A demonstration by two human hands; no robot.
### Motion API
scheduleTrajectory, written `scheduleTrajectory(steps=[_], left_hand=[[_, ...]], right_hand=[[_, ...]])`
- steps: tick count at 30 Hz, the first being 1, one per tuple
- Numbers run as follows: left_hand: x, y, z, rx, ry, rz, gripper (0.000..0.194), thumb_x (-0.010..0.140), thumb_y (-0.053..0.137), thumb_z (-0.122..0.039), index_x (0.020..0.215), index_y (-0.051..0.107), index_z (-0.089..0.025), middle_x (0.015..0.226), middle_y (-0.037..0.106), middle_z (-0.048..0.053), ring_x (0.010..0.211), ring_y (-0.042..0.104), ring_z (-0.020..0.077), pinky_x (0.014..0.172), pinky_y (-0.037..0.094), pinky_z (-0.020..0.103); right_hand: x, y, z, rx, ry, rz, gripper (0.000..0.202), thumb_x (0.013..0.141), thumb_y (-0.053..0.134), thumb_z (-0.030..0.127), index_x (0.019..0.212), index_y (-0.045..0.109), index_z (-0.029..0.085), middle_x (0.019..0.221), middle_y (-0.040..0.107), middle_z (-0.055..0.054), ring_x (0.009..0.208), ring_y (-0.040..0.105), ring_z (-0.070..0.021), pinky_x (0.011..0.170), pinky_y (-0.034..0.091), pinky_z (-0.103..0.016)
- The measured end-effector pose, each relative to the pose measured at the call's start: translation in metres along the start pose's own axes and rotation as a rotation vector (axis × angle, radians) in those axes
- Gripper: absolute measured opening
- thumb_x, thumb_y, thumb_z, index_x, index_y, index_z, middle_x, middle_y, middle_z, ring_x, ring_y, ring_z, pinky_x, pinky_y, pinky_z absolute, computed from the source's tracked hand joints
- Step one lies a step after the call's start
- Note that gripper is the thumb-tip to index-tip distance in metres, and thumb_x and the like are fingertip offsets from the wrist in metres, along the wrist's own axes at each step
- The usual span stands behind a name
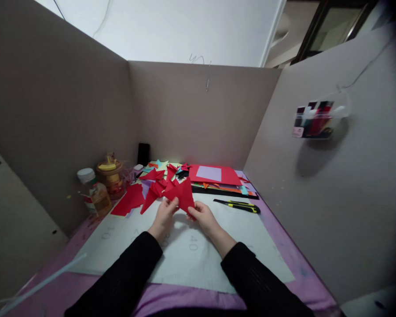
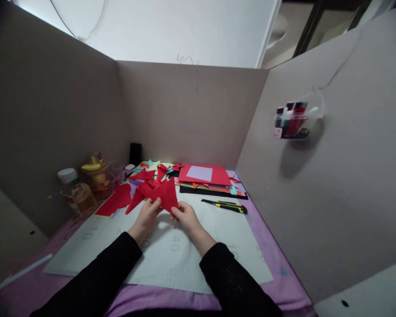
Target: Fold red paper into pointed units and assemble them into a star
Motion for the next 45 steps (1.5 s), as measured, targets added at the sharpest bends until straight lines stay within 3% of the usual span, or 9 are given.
scheduleTrajectory(steps=[4, 7, 13, 20, 25, 29, 34, 39, 45], left_hand=[[0.014, -0.023, -0.025, -0.102, -0.019, -0.023, 0.053, 0.080, 0.051, -0.065, 0.109, 0.058, -0.021, 0.120, 0.064, 0.012, 0.095, 0.064, 0.0223, 0.078, 0.050, 0.033], [0.020, -0.029, -0.029, -0.148, -0.148, 0.068, 0.049, 0.079, 0.059, -0.056, 0.113, 0.058, -0.022, 0.123, 0.062, 0.013, 0.089, 0.065, 0.0189, 0.075, 0.049, 0.030], [0.006, -0.016, -0.017, 0.217, -0.289, 0.290, 0.047, 0.069, 0.076, -0.035, 0.111, 0.063, -0.019, 0.108, 0.070, 0.016, 0.074, 0.066, 0.0187, 0.062, 0.047, 0.026], [-0.004, 0.003, -0.006, 0.385, -0.259, 0.516, 0.019, 0.061, 0.080, -0.019, 0.076, 0.068, -0.017, 0.091, 0.072, 0.012, 0.071, 0.065, 0.0186, 0.061, 0.046, 0.026], [-0.012, 0.009, -0.002, 0.497, -0.304, 0.630, 0.031, 0.062, 0.078, -0.019, 0.092, 0.075, -0.012, 0.090, 0.073, 0.013, 0.075, 0.065, 0.0214, 0.070, 0.047, 0.031], [-0.010, 0.005, -0.004, 0.545, -0.303, 0.575, 0.042, 0.065, 0.075, -0.021, 0.106, 0.073, -0.012, 0.098, 0.072, 0.013, 0.081, 0.063, 0.0224, 0.074, 0.045, 0.032], [-0.002, -0.004, -0.010, 0.494, -0.280, 0.439, 0.047, 0.067, 0.071, -0.021, 0.113, 0.069, -0.012, 0.076, 0.070, 0.006, 0.061, 0.054, 0.0132, 0.061, 0.039, 0.025], [-0.002, -0.006, -0.008, 0.498, -0.271, 0.455, 0.047, 0.068, 0.069, -0.021, 0.114, 0.069, -0.012, 0.069, 0.067, 0.005, 0.055, 0.048, 0.0100, 0.054, 0.035, 0.022], [0.000, -0.005, -0.015, 0.547, -0.156, 0.444, 0.043, 0.073, 0.068, -0.033, 0.111, 0.069, -0.013, 0.073, 0.068, 0.007, 0.055, 0.054, 0.0116, 0.052, 0.041, 0.023]], right_hand=[[0.001, -0.020, 0.004, 0.004, 0.090, 0.076, 0.028, 0.066, 0.070, 0.042, 0.068, 0.054, 0.018, 0.047, 0.053, 0.005, 0.040, 0.044, -0.0089, 0.042, 0.029, -0.020], [0.002, -0.034, 0.010, -0.005, 0.115, 0.112, 0.021, 0.066, 0.069, 0.034, 0.069, 0.061, 0.016, 0.047, 0.051, 0.005, 0.040, 0.037, -0.0065, 0.043, 0.025, -0.020], [0.001, -0.042, 0.021, -0.035, 0.117, 0.120, 0.019, 0.059, 0.069, 0.021, 0.077, 0.064, 0.017, 0.051, 0.053, 0.006, 0.040, 0.035, -0.0061, 0.042, 0.022, -0.020], [0.000, -0.041, 0.027, -0.041, 0.044, 0.066, 0.020, 0.057, 0.068, 0.017, 0.076, 0.062, 0.017, 0.056, 0.054, 0.006, 0.045, 0.042, -0.0073, 0.046, 0.030, -0.020], [0.001, -0.038, 0.020, 0.006, -0.025, -0.047, 0.038, 0.062, 0.069, 0.025, 0.096, 0.052, 0.022, 0.058, 0.050, 0.009, 0.045, 0.044, -0.0084, 0.046, 0.034, -0.019], [-0.001, -0.034, 0.024, 0.065, -0.131, 0.008, 0.041, 0.071, 0.063, 0.026, 0.111, 0.051, 0.027, 0.086, 0.060, 0.002, 0.064, 0.058, -0.0126, 0.057, 0.046, -0.024], [-0.008, -0.023, 0.035, -0.084, -0.250, 0.193, 0.025, 0.068, 0.057, 0.011, 0.086, 0.070, 0.021, 0.094, 0.062, -0.003, 0.089, 0.060, -0.0186, 0.077, 0.047, -0.030], [-0.011, -0.018, 0.039, -0.244, -0.350, 0.131, 0.023, 0.071, 0.059, 0.011, 0.086, 0.073, 0.022, 0.093, 0.064, -0.004, 0.089, 0.060, -0.0193, 0.077, 0.046, -0.032], [-0.006, -0.030, 0.038, -0.179, -0.331, -0.001, 0.010, 0.067, 0.071, 0.018, 0.075, 0.075, 0.022, 0.080, 0.068, -0.004, 0.076, 0.062, -0.0188, 0.073, 0.048, -0.031]])
Point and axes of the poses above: each hand's wrist, its own x-axis towards the middle knuckle, its own y-axis out of the palm, z = x × y, the point moved 6 cm from there along x, towards the middle knuckle
